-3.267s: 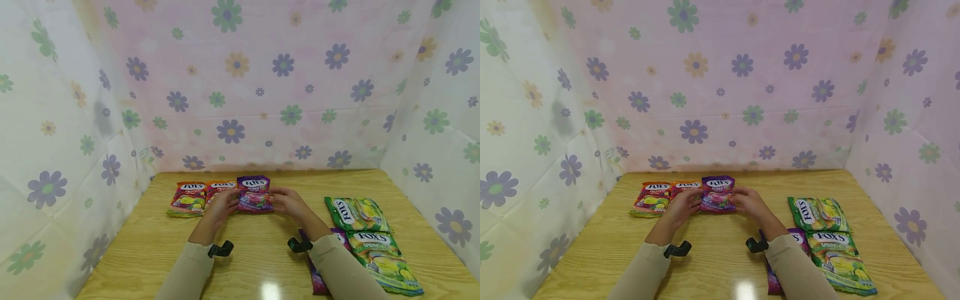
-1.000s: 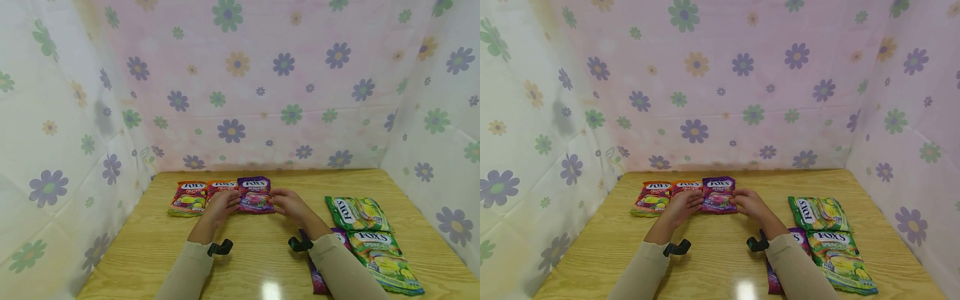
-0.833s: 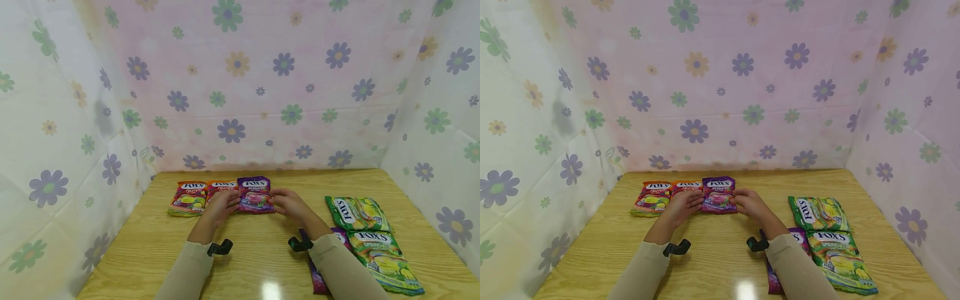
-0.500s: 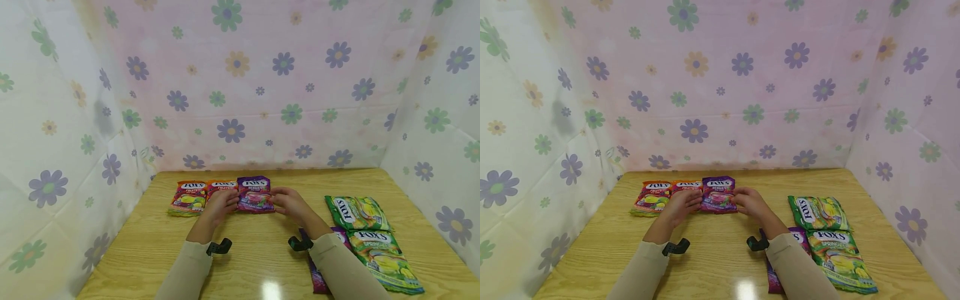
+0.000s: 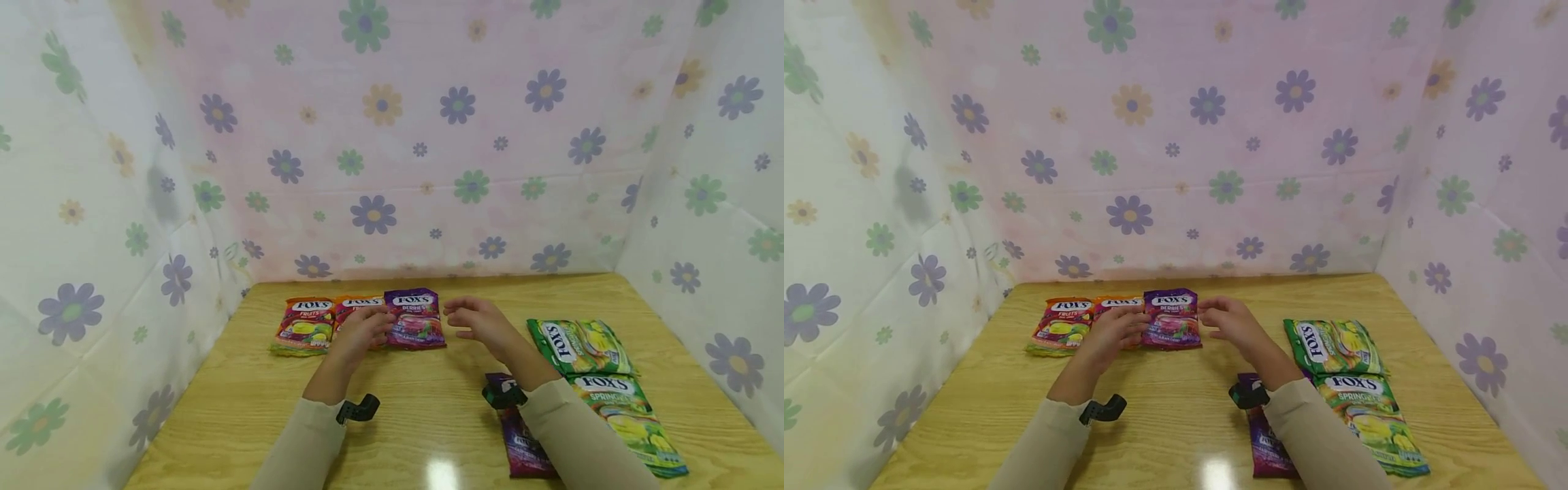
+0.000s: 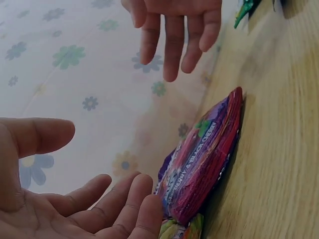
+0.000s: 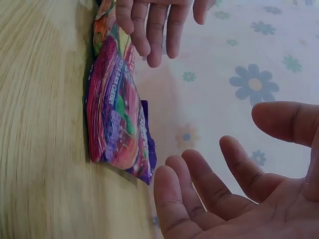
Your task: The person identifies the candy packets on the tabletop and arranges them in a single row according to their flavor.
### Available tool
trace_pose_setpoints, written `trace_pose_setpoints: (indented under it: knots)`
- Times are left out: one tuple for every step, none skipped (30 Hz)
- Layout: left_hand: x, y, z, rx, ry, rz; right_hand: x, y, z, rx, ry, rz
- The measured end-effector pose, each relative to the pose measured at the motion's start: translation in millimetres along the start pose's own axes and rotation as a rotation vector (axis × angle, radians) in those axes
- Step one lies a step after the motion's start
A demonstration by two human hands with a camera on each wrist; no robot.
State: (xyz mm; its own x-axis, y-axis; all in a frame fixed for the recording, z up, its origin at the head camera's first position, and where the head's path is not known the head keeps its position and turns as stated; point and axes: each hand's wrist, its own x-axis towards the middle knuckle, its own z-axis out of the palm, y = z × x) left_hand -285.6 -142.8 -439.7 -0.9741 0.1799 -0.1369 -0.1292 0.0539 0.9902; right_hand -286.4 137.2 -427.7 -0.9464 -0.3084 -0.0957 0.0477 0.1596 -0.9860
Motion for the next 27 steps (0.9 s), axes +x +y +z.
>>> trace_pose_setpoints:
  knots:
    - [-1.0,-0.2,1.9,0.024,0.005,-0.002,-2.4,-1,-2,-0.028,-0.004,-0.003]
    - [-1.7,-0.5,4.0,0.050,0.009,-0.003,-4.9,-1,-4,-0.057,-0.008,-0.007]
    - [-1.8,-1.4,5.6,0.071,0.006,-0.004,-7.7,-2,-6,-0.084,-0.013,-0.009]
    - [-2.6,-1.8,7.5,0.095,0.002,-0.001,-10.4,-1,-9,-0.115,-0.019,-0.012]
    - [-3.4,-2.3,9.1,0.119,-0.003,0.003,-13.2,-1,-11,-0.140,-0.024,-0.015]
    - [-3.8,-3.0,10.6,0.130,-0.016,0.004,-16.3,-1,-14,-0.167,-0.030,-0.017]
    - [-5.0,-3.6,11.9,0.147,-0.031,0.010,-19.3,0,-17,-0.189,-0.030,-0.015]
    - [-6.2,-4.0,13.1,0.158,-0.050,0.015,-22.3,0,-19,-0.211,-0.031,-0.012]
    - [-7.7,-4.3,14.3,0.165,-0.070,0.019,-25.4,0,-22,-0.230,-0.031,-0.009]
    - [-8.9,-4.7,15.7,0.175,-0.086,0.022,-28.2,0,-25,-0.249,-0.030,-0.007]
    - [-10.1,-4.9,17.0,0.182,-0.105,0.023,-31.1,0,-27,-0.263,-0.028,-0.006]
    - [-11.4,-4.9,18.5,0.186,-0.123,0.023,-33.7,1,-29,-0.276,-0.029,-0.004]
    - [-12.9,-4.6,20.1,0.192,-0.139,0.026,-36.1,1,-32,-0.285,-0.028,-0.002]
    - [-14.2,-4.2,21.9,0.197,-0.154,0.029,-38.4,1,-34,-0.296,-0.035,-0.008]
    - [-15.3,-3.8,23.7,0.199,-0.163,0.025,-40.5,2,-37,-0.306,-0.041,-0.015]
    - [-16.2,-3.5,25.6,0.204,-0.171,0.022,-42.4,2,-39,-0.316,-0.048,-0.020]
    - [-17.3,-3.2,27.6,0.206,-0.177,0.019,-44.5,3,-42,-0.321,-0.051,-0.020]
    - [-18.5,-2.9,29.7,0.208,-0.182,0.017,-46.6,4,-44,-0.328,-0.056,-0.020]
    - [-19.4,-2.8,31.9,0.211,-0.188,0.014,-48.9,4,-47,-0.340,-0.056,-0.020]
    - [-20.1,-2.8,34.2,0.212,-0.192,0.010,-51.3,5,-49,-0.347,-0.059,-0.018]
    - [-20.7,-3.0,36.5,0.213,-0.196,0.003,-53.9,6,-52,-0.353,-0.056,-0.012]
    - [-21.6,-3.3,39.0,0.217,-0.201,-0.001,-56.6,6,-55,-0.358,-0.056,-0.004]
    - [-22.6,-3.6,41.5,0.219,-0.207,-0.004,-59.2,7,-58,-0.366,-0.055,0.003]
    - [-23.9,-3.7,44.3,0.217,-0.212,-0.007,-61.9,8,-61,-0.376,-0.058,0.004]
    - [-24.7,-4.2,47.4,0.212,-0.214,-0.010,-64.6,8,-64,-0.384,-0.057,0.012]
    - [-25.7,-4.6,50.6,0.206,-0.213,-0.013,-67.2,9,-67,-0.390,-0.060,0.019]
    - [-26.9,-4.6,53.7,0.199,-0.213,-0.017,-69.5,10,-70,-0.397,-0.060,0.026]
